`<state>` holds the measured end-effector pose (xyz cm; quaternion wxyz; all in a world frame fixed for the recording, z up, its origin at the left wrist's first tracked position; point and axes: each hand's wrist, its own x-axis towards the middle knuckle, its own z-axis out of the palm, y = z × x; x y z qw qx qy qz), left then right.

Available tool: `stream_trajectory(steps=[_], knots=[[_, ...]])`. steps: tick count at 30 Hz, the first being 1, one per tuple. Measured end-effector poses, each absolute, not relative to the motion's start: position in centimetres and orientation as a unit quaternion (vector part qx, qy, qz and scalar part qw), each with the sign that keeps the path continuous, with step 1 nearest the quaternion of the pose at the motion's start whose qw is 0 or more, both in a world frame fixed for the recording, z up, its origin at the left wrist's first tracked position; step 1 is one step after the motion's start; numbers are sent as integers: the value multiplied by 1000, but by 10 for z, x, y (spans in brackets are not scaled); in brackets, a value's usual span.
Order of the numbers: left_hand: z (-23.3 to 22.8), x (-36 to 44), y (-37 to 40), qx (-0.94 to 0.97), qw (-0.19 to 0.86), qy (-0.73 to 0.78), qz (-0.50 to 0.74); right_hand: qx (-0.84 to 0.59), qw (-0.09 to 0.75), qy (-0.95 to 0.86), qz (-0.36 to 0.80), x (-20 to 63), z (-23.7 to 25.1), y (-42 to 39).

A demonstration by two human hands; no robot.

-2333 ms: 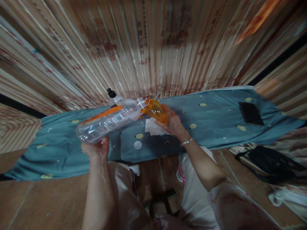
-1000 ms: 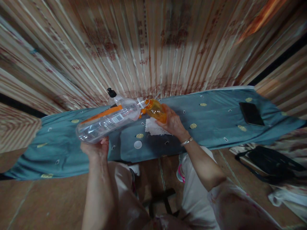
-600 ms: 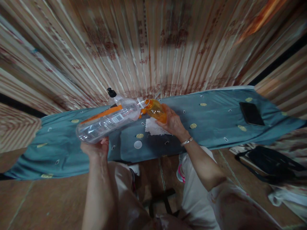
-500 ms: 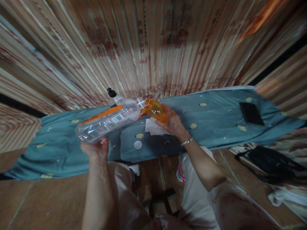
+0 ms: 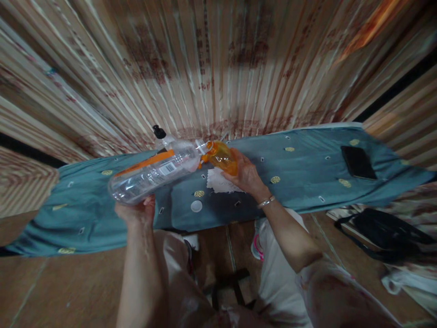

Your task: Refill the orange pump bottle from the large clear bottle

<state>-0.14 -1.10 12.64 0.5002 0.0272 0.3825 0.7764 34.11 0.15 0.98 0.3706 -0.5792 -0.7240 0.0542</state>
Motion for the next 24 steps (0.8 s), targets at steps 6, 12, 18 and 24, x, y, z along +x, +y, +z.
stream_trajectory(steps=[6,12,18,24], knots=[[128,1,-13,30,495,400,771,-574,376,-725,57,341,12,1],[127,-2,-13,32,503,401,765,-571,381,-725,59,341,12,1],[125,-5,-11,38,500,403,766,-571,385,-723,56,341,11,1],[114,-11,-8,61,504,390,768,-579,375,-722,53,341,12,0]])
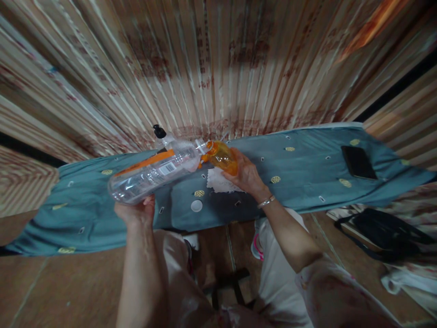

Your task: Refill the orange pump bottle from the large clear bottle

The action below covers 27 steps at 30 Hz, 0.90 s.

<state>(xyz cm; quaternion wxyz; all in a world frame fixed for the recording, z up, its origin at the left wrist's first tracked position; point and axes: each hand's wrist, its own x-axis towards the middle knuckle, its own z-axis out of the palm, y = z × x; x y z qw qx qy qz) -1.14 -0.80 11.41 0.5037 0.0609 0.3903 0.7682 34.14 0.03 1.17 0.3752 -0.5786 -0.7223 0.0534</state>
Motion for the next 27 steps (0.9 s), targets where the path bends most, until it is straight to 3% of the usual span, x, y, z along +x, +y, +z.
stream_trajectory(steps=[27], knots=[[121,-5,-8,30,497,384,778,-576,382,-720,63,340,15,-1]])
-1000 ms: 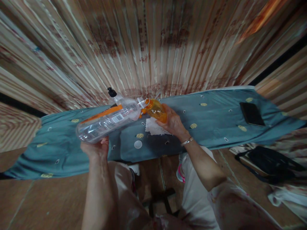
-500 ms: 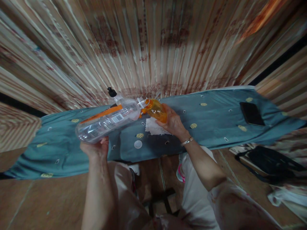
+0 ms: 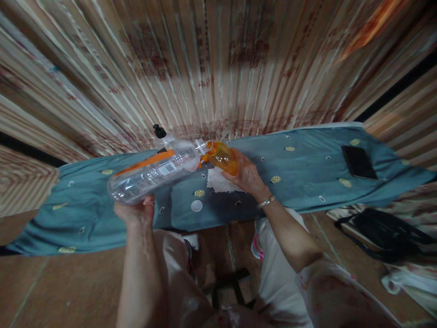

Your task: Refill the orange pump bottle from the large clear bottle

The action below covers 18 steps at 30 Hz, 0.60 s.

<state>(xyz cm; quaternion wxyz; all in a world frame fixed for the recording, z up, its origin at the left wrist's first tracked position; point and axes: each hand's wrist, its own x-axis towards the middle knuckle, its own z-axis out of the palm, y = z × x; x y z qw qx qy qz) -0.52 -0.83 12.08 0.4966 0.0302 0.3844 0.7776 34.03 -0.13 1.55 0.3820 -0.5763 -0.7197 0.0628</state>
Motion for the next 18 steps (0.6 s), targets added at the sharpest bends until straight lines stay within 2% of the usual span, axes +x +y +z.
stream_trajectory(steps=[18], knots=[[119,-6,-8,31,495,388,777,-570,383,-725,48,344,5,3]])
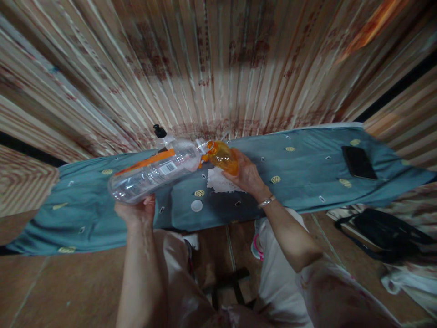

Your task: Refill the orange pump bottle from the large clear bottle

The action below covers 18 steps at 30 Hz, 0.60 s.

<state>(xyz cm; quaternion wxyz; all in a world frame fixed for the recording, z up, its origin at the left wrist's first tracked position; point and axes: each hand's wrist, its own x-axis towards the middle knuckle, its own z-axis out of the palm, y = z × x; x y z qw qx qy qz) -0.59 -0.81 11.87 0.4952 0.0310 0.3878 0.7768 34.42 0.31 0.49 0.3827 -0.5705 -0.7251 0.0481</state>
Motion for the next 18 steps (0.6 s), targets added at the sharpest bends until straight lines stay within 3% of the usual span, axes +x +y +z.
stream_trajectory(steps=[18], knots=[[113,-9,-7,43,501,371,781,-571,386,-723,45,344,3,4]])
